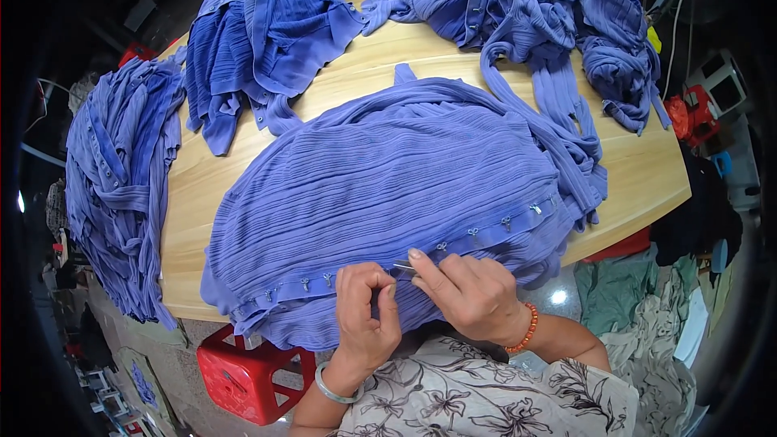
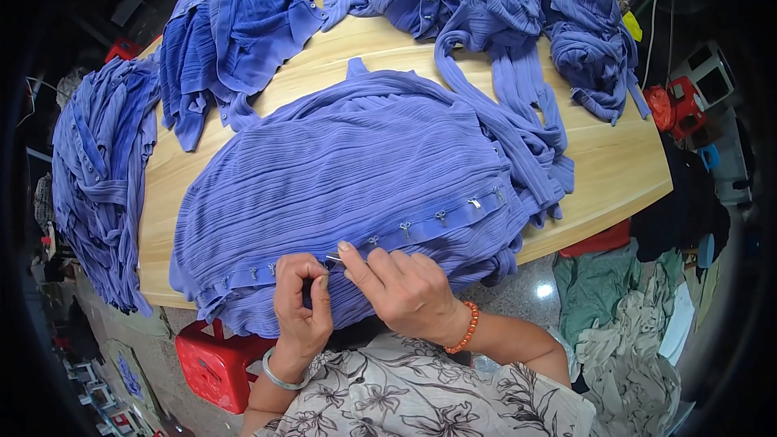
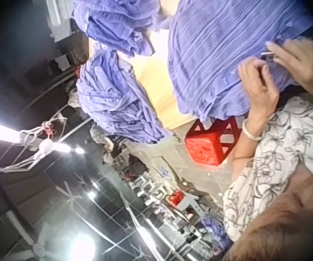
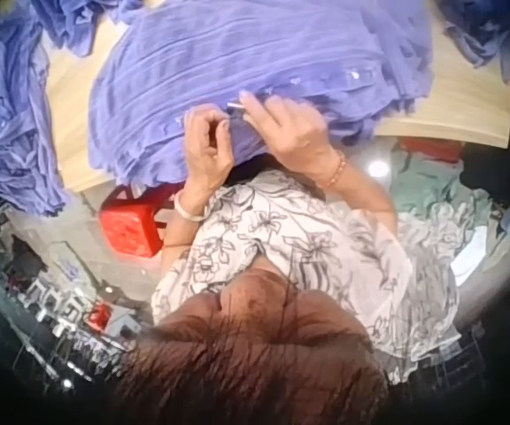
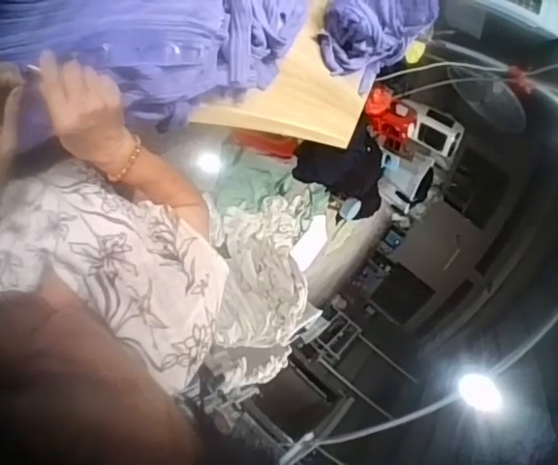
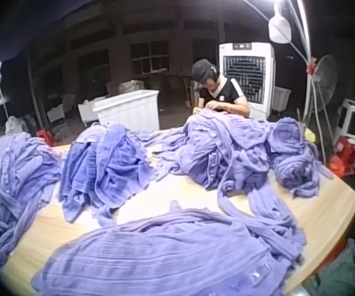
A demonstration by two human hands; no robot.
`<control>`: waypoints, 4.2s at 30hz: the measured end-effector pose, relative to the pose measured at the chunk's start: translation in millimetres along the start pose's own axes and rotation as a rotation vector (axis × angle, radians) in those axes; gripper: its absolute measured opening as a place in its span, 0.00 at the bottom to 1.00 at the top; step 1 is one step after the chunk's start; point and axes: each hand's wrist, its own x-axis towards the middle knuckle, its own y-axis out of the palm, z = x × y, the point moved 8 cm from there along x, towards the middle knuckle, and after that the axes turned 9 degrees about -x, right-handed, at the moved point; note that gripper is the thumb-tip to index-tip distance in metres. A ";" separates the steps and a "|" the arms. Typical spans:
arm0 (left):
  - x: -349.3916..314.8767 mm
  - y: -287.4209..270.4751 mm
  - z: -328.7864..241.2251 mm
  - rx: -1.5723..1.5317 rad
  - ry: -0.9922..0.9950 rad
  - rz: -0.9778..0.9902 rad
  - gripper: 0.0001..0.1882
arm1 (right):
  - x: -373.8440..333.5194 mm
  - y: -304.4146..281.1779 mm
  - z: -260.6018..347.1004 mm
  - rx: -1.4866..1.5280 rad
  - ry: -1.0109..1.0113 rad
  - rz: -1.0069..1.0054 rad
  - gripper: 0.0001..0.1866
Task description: Processing blue fabric panels with hooks using a small hand tool to trim or separate them.
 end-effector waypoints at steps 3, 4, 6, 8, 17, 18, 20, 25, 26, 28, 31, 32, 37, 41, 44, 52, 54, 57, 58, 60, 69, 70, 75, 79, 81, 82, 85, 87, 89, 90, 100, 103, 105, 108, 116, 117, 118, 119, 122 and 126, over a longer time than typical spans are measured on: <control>-1.5 -2.0 0.3 -0.012 0.016 -0.009 0.09 | 1.0 -1.2 -3.6 0.006 0.024 -0.009 0.24; -1.8 -1.9 0.7 -0.014 0.017 -0.004 0.08 | 1.5 -2.2 -6.5 0.013 0.041 -0.022 0.24; -3.6 -3.2 1.3 -0.014 0.016 0.000 0.08 | 4.2 -5.1 -10.5 0.025 0.061 -0.021 0.25; -7.3 -10.8 0.9 -0.043 0.009 -0.056 0.08 | 3.6 -5.6 -14.6 0.032 0.086 -0.018 0.25; -16.2 -21.3 11.5 -0.088 -0.085 -0.159 0.06 | 3.2 -2.9 3.9 0.170 -0.011 0.070 0.27; -16.0 -21.1 11.2 -0.094 -0.084 -0.162 0.06 | 4.1 -4.8 4.4 0.170 -0.012 0.070 0.27; -16.7 -21.0 12.8 -0.096 -0.092 -0.156 0.06 | 7.0 -8.1 4.4 0.134 -0.008 0.071 0.26; -18.5 -21.1 13.6 -0.062 -0.083 -0.136 0.06 | 7.0 -17.2 -14.1 0.129 0.052 0.202 0.23; -18.2 -20.9 12.5 -0.056 -0.071 -0.136 0.06 | 7.2 -19.8 -19.7 0.130 0.074 0.213 0.23; -18.1 -20.9 11.8 -0.049 -0.060 -0.138 0.06 | 6.3 -25.4 -26.2 0.130 0.092 0.210 0.23; -18.4 -19.6 12.9 -0.078 -0.070 -0.134 0.06 | 5.9 -30.1 -29.2 0.175 0.127 0.177 0.24; -18.4 -19.5 15.1 -0.115 -0.099 -0.143 0.06 | 8.8 -28.8 -22.7 0.205 0.085 0.152 0.23; -16.6 -20.5 19.0 -0.228 -0.161 -0.186 0.04 | 16.2 -3.4 3.0 0.296 -0.019 0.193 0.25; -17.6 -20.2 25.9 -0.289 -0.197 -0.202 0.03 | 19.0 6.3 6.5 0.310 -0.002 0.177 0.23; -17.3 -19.8 21.8 -0.255 -0.170 -0.198 0.03 | 20.1 7.7 7.4 0.293 0.021 0.171 0.21; -21.6 -4.4 -0.9 -0.119 -0.048 -0.031 0.07 | 16.3 10.2 1.1 0.220 0.090 0.134 0.18; -24.6 2.3 -8.3 -0.143 -0.038 0.039 0.08 | 13.8 8.9 -9.0 0.242 0.140 0.120 0.19; -27.3 24.2 -26.7 -0.313 -0.033 0.413 0.05 | 11.5 -5.2 -31.4 0.244 0.219 0.051 0.22; -32.0 33.8 -34.8 -0.347 0.010 0.581 0.06 | 10.0 -9.6 -41.5 0.220 0.248 0.036 0.22; -50.3 48.1 -40.6 -0.313 0.019 0.838 0.12 | 6.3 -15.9 -61.6 0.194 0.308 0.002 0.23; 14.6 18.9 -30.7 0.164 0.154 0.052 0.16 | -10.3 -20.2 -85.4 0.245 0.398 -0.030 0.21; 18.4 22.7 -24.2 0.172 0.154 0.045 0.16 | -11.0 -20.3 -86.7 0.255 0.404 -0.034 0.22; 28.2 34.7 -13.0 0.298 0.142 0.040 0.15 | -12.4 -16.8 -90.6 0.249 0.404 -0.036 0.22; 30.8 39.6 -15.4 0.379 0.159 0.041 0.14 | -12.1 -17.2 -91.5 0.244 0.399 -0.037 0.22; 30.1 42.7 -14.8 0.415 0.181 0.060 0.14 | -12.8 -17.0 -91.9 0.244 0.398 -0.037 0.23; 29.6 45.0 -14.7 0.450 0.203 0.076 0.14 | -12.7 -16.3 -92.0 0.244 0.394 -0.035 0.23; 30.1 47.2 -14.1 0.470 0.187 0.058 0.11 | -12.2 -15.7 -91.3 0.241 0.389 -0.035 0.23; 30.2 44.1 -10.6 0.402 0.170 0.063 0.10 | -11.9 -15.1 -91.0 0.245 0.388 -0.034 0.23; 30.1 39.9 -9.3 0.322 0.159 0.069 0.09 | -13.0 -17.2 -91.7 0.237 0.391 -0.032 0.23; 29.0 36.6 -6.2 0.203 0.103 0.090 0.09 | -13.7 -17.9 -92.1 0.246 0.389 -0.035 0.23; 19.0 27.6 0.4 -0.080 -0.064 0.138 0.06 | -12.4 -26.9 -68.1 0.230 0.197 0.030 0.22; 18.5 27.6 2.2 -0.091 -0.071 0.127 0.06 | -16.4 -26.2 -49.0 0.171 0.107 0.052 0.24; 17.2 27.7 2.6 -0.089 -0.073 0.125 0.06 | -17.9 -21.3 -39.5 0.138 0.050 0.065 0.25; 14.9 28.3 -0.4 -0.079 -0.054 0.099 0.06 | -15.1 -19.7 -32.8 0.082 0.029 0.055 0.26; 1.7 37.6 -17.1 0.063 0.144 0.077 0.11 | -12.9 -19.2 -25.8 0.064 0.052 0.044 0.25; -0.2 38.6 -17.8 0.094 0.153 0.071 0.12 | -13.6 -19.7 -26.8 0.085 0.074 0.040 0.24; -1.4 39.4 -18.6 0.093 0.151 0.069 0.12 | -14.3 -18.7 -26.9 0.085 0.072 0.041 0.24; -2.9 42.3 -21.8 0.105 0.174 0.091 0.13 | -15.8 -18.7 -30.5 0.092 0.108 0.021 0.23; -12.5 52.7 -32.4 0.058 0.205 0.183 0.13 | -15.6 -22.6 -39.6 0.090 0.166 0.001 0.22; -38.2 87.3 -54.7 -0.319 0.226 0.566 0.08 | -16.3 -27.2 -65.9 0.090 0.298 -0.002 0.22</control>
